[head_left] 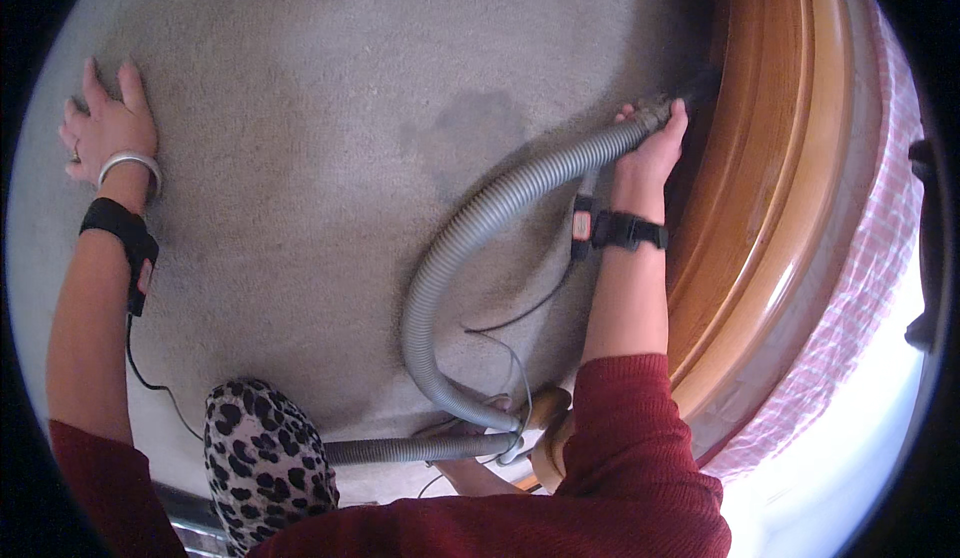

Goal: The person vacuums a carpeted floor using a vacuum cleaner hose with a nozzle attachment. They move the nozzle back and forth across the carpet, focusing on areas near a wooden bed frame and a pink plastic stool.

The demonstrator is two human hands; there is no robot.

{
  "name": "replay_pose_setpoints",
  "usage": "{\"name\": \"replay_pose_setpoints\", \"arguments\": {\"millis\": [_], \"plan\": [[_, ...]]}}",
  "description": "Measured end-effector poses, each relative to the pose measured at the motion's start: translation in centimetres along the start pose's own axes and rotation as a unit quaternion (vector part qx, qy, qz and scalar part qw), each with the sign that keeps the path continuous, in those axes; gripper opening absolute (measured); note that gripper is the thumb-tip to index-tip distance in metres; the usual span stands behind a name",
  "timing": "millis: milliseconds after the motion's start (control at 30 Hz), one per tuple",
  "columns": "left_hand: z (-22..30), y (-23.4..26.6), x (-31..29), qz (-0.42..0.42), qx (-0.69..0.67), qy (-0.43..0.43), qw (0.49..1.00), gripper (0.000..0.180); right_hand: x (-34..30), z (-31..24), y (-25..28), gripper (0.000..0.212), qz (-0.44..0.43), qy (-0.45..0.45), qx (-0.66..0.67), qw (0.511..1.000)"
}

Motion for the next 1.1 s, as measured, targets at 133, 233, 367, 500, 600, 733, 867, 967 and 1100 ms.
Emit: {"name": "replay_pose_setpoints", "arguments": {"millis": [133,233,367,500,600,733,867,967,1100], "plan": [[0.0,0.1,0.0,0.009,-0.01,0.007,1.0,0.064,2.7,-0.9,-4.6,0.042,-0.004,0.045,0.001,0.999],[0.1,0.2,0.0,-0.008,0.001,0.003,1.0,0.064,3.1,-1.1,-6.7,0.044,-0.015,0.034,0.009,0.999],[0.2,0.8,-0.1,0.02,-0.02,-0.001,1.0,0.064,-1.7,0.3,-5.2,0.041,-0.028,0.028,0.043,0.998],[0.3,0.4,-0.3,-0.002,-0.011,0.008,1.0,0.065,-6.1,2.1,-3.6,0.041,-0.052,0.007,0.044,0.998],[0.5,0.1,-0.3,-0.004,0.003,0.01,1.0,0.065,-3.4,0.4,-5.2,0.044,-0.063,0.035,0.009,0.997],[0.5,-0.1,-0.5,-0.021,0.012,0.023,0.999,0.065,2.0,-1.9,-6.9,0.044,-0.019,0.027,-0.034,0.999],[0.7,0.6,-0.6,-0.001,-0.003,0.013,1.0,0.065,-2.8,-0.2,-4.7,0.044,-0.031,0.022,-0.019,0.999],[0.9,0.9,-0.7,-0.011,0.024,0.009,1.0,0.065,-10.4,2.6,-1.4,0.043,-0.018,-0.003,-0.018,1.0],[1.1,1.0,-0.9,-0.04,0.009,0.024,0.999,0.065,-9.6,2.1,-0.8,0.043,-0.045,-0.001,-0.013,0.999]]}}
Point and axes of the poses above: each hand's wrist, its own x-axis towards the middle knuckle, its own y-axis out of the back of the hand, z = x × y, the point moved 5 cm from there along x, towards the middle knuckle, and after that the axes turned 1 degree about y, right-handed, at the moved point
